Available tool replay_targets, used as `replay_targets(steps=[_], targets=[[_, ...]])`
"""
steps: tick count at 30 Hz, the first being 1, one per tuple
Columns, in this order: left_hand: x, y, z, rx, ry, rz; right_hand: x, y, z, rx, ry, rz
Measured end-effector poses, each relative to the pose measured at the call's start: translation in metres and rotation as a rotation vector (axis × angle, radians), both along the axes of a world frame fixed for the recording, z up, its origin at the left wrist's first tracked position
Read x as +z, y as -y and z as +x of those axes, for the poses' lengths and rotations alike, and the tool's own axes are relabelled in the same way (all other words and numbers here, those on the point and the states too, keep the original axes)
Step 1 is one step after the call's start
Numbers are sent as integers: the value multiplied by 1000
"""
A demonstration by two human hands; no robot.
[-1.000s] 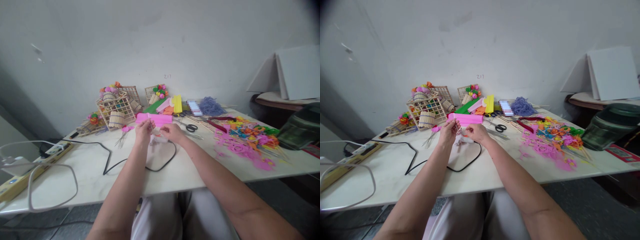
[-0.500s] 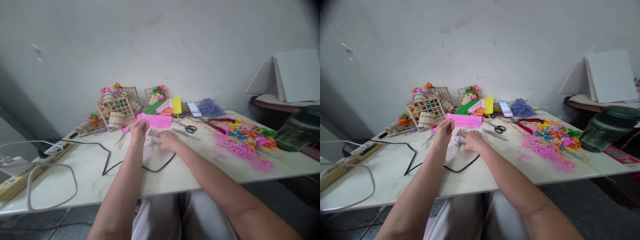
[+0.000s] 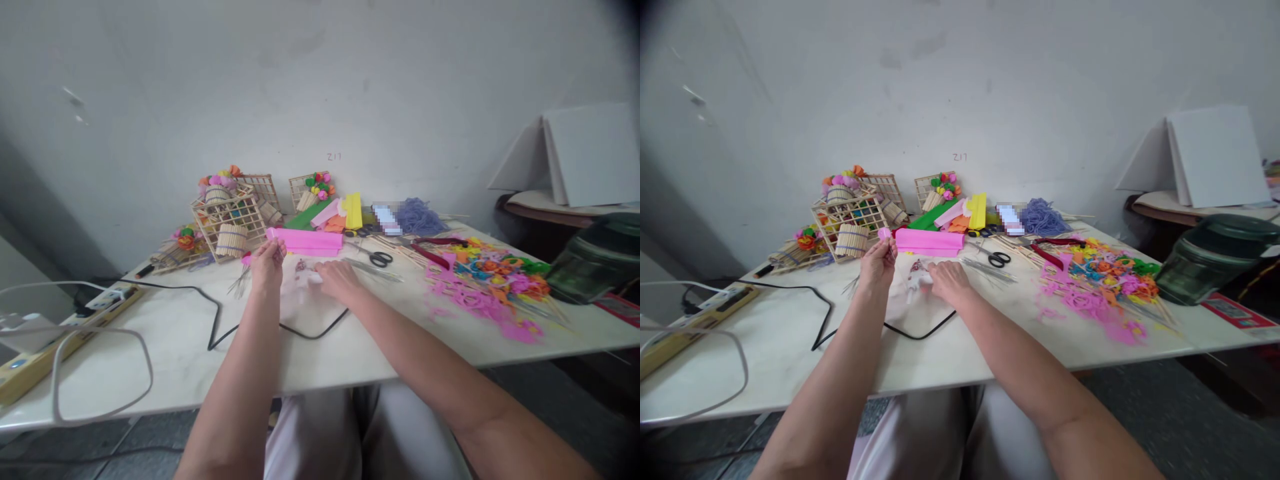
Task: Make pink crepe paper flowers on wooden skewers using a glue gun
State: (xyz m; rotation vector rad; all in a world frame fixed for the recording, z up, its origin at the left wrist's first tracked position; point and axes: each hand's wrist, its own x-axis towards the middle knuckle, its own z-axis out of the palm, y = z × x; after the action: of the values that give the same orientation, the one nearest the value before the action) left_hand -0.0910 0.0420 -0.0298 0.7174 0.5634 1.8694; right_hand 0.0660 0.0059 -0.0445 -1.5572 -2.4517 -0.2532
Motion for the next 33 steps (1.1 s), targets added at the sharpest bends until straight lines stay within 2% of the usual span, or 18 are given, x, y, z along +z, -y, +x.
replay_targets(steps=[4,7,11,14,19,33], targets=[[-3,-1,1,-4,-8,-12,6,-7,19,-54,-101,14],[-6,-1,8,-49,-51,-35,9,-16,32,-112,-423,-30],[-12,1,16,-152,-141,-53,13,-22,41,121,-1070,-293],[-15,1,19,-201,-185,-61,17,-20,44,311,-1332,-408],[-20,-1,20,-218,-242,-77,19,-17,48,368,-1399,-514],[-22,-3,18,-239,-270,-68,17,-17,47,332,-1352,-572]])
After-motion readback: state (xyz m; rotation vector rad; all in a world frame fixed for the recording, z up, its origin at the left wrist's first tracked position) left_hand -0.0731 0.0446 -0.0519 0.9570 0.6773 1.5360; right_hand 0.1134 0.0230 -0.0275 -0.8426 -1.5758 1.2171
